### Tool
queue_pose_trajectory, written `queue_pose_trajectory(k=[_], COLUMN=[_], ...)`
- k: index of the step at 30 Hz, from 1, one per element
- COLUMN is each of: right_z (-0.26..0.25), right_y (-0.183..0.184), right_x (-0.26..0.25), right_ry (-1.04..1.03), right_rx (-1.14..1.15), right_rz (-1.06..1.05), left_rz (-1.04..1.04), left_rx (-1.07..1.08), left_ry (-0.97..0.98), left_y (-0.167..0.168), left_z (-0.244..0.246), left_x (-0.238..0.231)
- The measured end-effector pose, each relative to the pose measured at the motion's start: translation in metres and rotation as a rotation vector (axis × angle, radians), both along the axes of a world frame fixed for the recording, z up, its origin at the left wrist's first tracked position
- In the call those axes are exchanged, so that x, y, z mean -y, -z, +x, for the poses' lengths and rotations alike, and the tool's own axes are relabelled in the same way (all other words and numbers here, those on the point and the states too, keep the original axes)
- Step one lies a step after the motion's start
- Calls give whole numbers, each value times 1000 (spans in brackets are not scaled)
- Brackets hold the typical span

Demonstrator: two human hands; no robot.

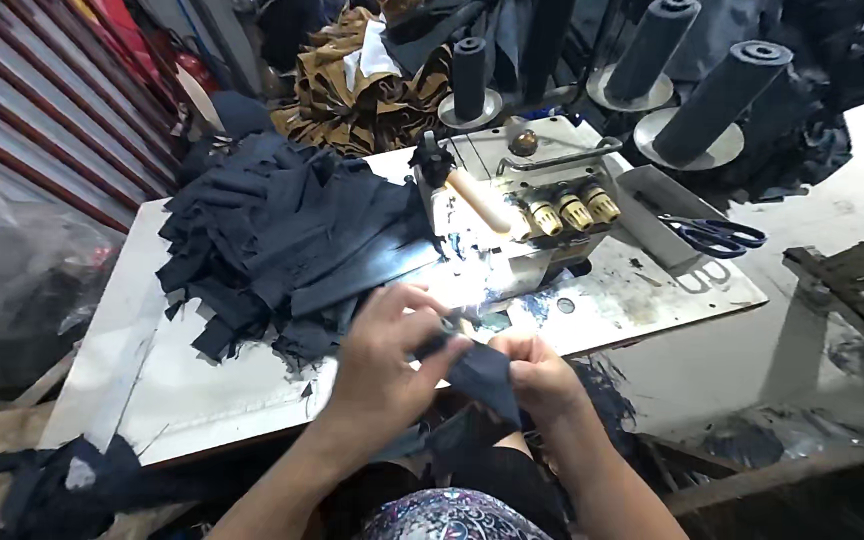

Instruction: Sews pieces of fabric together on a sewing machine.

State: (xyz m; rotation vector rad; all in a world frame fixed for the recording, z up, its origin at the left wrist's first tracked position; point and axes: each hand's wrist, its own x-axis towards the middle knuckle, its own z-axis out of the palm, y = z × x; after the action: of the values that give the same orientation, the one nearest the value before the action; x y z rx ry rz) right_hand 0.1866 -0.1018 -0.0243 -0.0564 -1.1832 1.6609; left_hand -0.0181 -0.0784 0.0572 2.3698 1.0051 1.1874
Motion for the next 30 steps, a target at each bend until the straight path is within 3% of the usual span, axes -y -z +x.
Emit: queue_pose_trajectory(k=[3,6,8,10,13,18,23,30], right_z=[16,20,14,10,16,28,32,17], right_y=[-1,17,31,41,51,62,60,34], right_x=[-6,-23,-33,-38,-37,-19,-35,-53], right_ry=[-27,107,206,226,219,247,268,386], right_rx=[-148,-111,-47,-65,-78,93,-337,-333], right_rz=[-14,-223,-399,-508,-518,-479,-450,-613], left_rz=[160,134,149,242,245,243,294,139], left_rx=[-156,-295,-323,-318,-385,-453,-486,-500], left_ry=[-302,-508,-381,-115,107,82,13,-148], left_y=[-16,-2,16,46,78,78,84,72], left_z=[-46,-79,-61,-31,-8,-14,-6,14], left_x=[-42,-87,-83,-67,-56,-60,-51,-44])
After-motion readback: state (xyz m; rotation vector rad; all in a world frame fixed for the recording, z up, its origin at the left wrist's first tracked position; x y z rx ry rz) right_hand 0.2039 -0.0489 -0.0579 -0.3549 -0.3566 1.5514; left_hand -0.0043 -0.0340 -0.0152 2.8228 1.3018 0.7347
